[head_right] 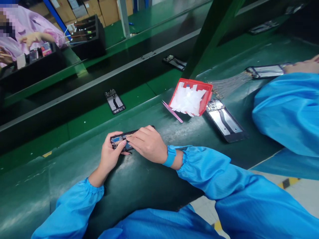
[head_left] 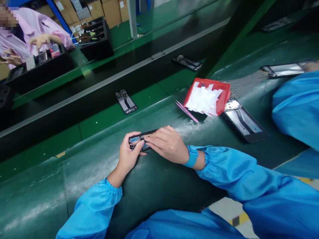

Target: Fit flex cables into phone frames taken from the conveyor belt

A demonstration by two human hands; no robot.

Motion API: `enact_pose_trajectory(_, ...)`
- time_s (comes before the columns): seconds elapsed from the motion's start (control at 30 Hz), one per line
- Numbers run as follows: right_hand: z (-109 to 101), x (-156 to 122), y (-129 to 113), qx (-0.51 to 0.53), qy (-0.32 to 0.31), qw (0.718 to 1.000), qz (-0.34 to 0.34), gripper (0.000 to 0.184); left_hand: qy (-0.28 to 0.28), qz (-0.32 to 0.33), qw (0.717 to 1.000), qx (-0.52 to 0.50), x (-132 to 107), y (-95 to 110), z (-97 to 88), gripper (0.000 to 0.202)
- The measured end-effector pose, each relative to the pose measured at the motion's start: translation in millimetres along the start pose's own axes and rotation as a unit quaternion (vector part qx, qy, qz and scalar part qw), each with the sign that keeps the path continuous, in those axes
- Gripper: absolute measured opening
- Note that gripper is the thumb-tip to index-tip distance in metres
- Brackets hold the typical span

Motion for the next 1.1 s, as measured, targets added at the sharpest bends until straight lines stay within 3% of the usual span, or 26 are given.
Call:
enact_pose_trajectory(0.37, 1, 2, -3, -0.027, -0.019, 0.999, -0.002, 0.018, 0.025, -0.018, 1.0, -0.004, 2, -2, -2.6, 0.051)
enact_pose_trajectory(0.6, 3, 2, -1, -0.03, -0.029, 0.999, 0.008, 0.019, 0.033, 0.003, 0.999, 0.004, 0, 3, -0.3, 0.051)
enact_pose_trajectory(0.77, 7, 3, 2, 0.01, -0.043, 0.999, 0.021, 0.021, 0.067, 0.016, 0.995, 0.068, 6, 5, -12.1, 0.05)
enact_pose_trajectory(0.97, 3, 12, 37, 0.094, 0.015, 0.982, 0.161, 0.036, 0.125, 0.064, 0.986, 0.087, 16, 3, -30.7, 0.052)
enact_pose_trajectory(1.1, 12, 15, 64, 0.1, -0.011, 0.968, 0.231, 0.042, 0.121, 0.074, 0.983, 0.115, 14, 8, -28.6, 0.053)
Point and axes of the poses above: each hand's wrist, its own x-axis towards the middle knuckle, its own z-axis out of the palm, y = z × x, the point moved 5 cm from there along x, towards the middle knuckle, and after that the axes turned 14 degrees about z, right-handed, at the moved point
